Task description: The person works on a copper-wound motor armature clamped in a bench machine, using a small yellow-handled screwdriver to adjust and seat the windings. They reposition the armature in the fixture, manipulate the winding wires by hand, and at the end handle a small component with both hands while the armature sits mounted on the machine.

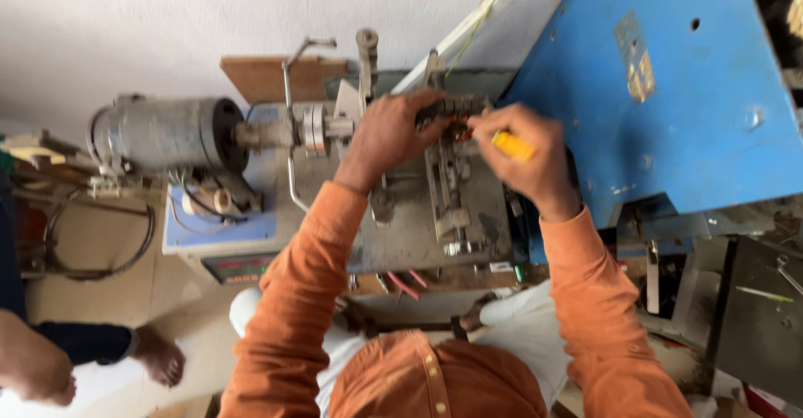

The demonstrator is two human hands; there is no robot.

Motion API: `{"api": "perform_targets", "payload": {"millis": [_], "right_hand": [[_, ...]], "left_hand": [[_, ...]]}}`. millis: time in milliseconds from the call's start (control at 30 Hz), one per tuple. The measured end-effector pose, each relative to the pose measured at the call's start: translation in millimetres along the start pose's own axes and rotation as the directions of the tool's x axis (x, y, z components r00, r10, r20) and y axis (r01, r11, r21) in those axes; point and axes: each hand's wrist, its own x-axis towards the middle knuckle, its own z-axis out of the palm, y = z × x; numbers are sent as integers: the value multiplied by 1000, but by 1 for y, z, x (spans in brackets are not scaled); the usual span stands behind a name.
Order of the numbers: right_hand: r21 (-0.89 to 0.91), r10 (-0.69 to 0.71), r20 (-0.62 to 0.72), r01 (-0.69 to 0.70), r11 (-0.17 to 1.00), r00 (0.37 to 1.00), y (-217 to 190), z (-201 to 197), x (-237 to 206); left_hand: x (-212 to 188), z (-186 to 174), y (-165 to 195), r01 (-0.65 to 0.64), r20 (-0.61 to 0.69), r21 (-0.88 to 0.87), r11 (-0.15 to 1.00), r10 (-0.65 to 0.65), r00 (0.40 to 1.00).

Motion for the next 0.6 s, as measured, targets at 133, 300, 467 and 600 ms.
{"api": "perform_targets", "payload": {"millis": [133,300,467,600], "right_hand": [[547,510,-162,-353,759,845,3,-20,-50],[-255,820,362,-799,545,443,18,0,-142],[-351,618,247,-525,775,747,22,41,-194],[-406,720,286,-601,689,632,-16,37,-206]], "left_hand": [[-13,2,-1,-1,11,-10,1000,1,1000],[-24,1,6,-6,-19,-4,1000,6,1000],[-30,3,13,61,-13,-3,998,-61,998],[-35,6,13,26,-35,11,1000,-26,999]]}}
